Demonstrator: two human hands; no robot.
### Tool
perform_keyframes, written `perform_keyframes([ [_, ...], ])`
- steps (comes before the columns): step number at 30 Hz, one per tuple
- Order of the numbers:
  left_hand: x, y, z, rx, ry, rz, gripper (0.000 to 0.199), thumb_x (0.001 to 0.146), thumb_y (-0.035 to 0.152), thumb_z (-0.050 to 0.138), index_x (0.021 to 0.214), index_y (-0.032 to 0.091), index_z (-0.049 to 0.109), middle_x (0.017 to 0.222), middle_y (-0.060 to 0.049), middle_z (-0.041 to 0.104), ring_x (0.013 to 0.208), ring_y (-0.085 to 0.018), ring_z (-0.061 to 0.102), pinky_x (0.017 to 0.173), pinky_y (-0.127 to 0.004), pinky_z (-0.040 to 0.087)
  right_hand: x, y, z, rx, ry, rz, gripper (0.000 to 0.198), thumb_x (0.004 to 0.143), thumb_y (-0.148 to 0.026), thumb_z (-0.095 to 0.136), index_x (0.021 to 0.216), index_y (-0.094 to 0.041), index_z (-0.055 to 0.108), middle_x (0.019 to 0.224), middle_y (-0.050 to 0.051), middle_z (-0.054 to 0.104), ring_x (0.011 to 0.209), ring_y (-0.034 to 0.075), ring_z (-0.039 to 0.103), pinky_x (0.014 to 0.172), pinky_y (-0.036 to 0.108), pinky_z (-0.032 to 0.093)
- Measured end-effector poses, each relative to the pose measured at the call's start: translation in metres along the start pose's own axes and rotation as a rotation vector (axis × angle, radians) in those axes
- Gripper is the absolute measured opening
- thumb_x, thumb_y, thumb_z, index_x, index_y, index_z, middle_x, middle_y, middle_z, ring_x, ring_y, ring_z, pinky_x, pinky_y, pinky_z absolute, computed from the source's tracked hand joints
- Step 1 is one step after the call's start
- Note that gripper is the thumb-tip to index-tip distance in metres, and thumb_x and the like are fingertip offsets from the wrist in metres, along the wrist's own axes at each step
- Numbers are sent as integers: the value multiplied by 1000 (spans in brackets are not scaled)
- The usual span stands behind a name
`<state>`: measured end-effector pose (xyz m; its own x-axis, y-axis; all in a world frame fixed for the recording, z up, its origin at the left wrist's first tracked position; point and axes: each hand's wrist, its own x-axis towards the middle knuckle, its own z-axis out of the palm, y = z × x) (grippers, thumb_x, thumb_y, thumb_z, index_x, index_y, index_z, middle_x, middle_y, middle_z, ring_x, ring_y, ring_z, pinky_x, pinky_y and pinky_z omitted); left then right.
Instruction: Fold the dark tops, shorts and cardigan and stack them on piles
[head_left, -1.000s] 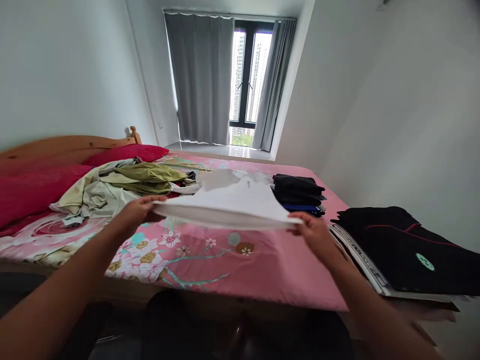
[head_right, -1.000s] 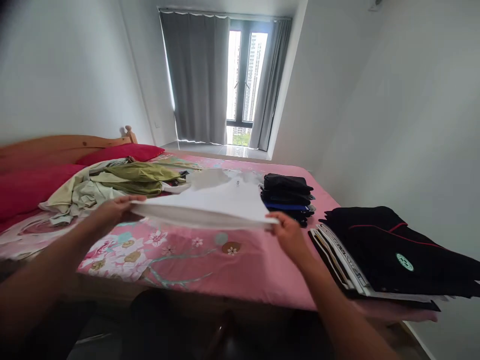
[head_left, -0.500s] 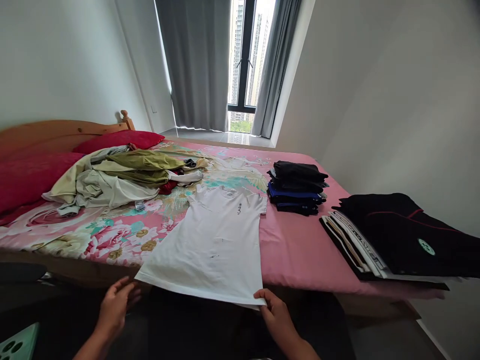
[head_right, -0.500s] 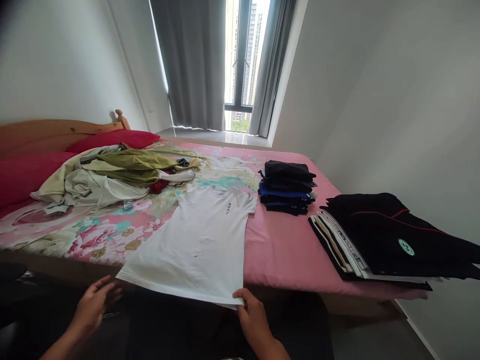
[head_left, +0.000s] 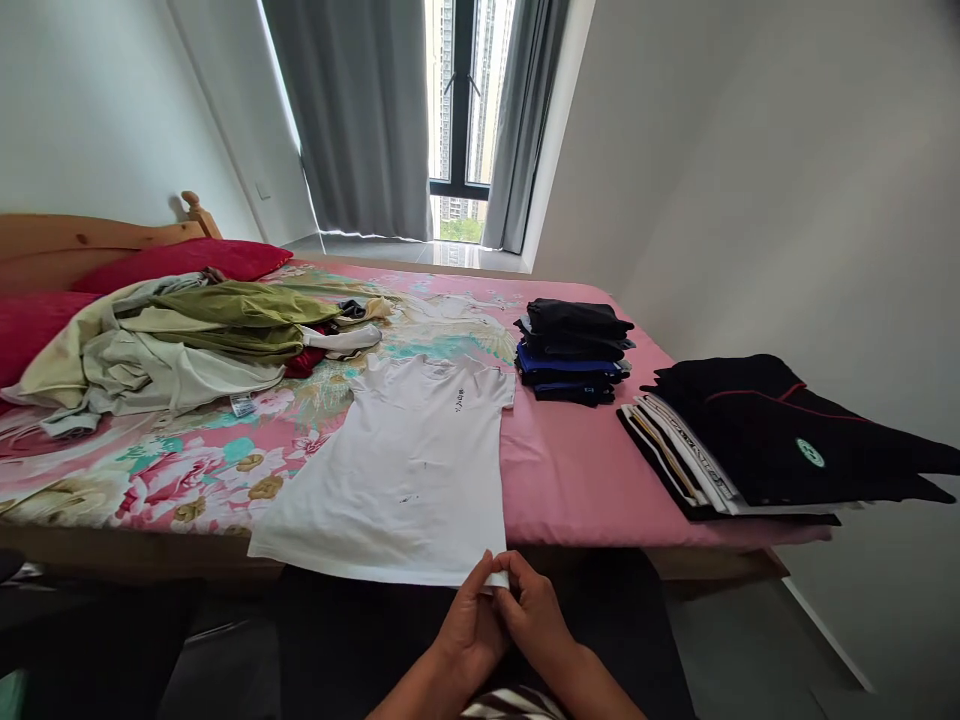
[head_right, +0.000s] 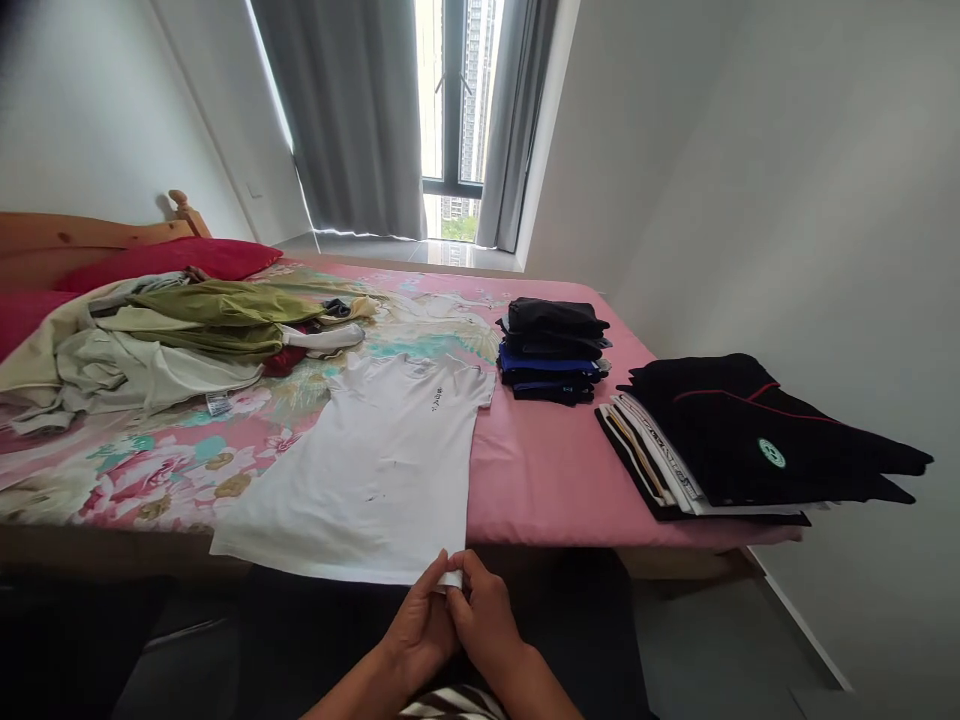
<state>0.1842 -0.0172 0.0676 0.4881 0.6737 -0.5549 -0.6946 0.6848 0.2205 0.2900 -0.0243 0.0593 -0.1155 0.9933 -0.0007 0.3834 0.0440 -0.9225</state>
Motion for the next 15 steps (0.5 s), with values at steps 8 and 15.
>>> perform_keyframes([
  [8,5,2,-12,93,290,170,25,73,20,71,95,10,62,98,-11,70,82,-18,67,82,-32,51,55,13,-30,364,271,169,35,76,-46,61,96,-17,58,64,-3,52,55,10,49,52,22,43],
  [15,7,9,-13,191,309,129,31,67,22,77,90,8,62,92,-13,72,67,-17,67,69,-29,53,212,26,-65,1079,310,494,15,78,-27,62,85,-15,57,84,7,64,78,15,65,73,29,55],
])
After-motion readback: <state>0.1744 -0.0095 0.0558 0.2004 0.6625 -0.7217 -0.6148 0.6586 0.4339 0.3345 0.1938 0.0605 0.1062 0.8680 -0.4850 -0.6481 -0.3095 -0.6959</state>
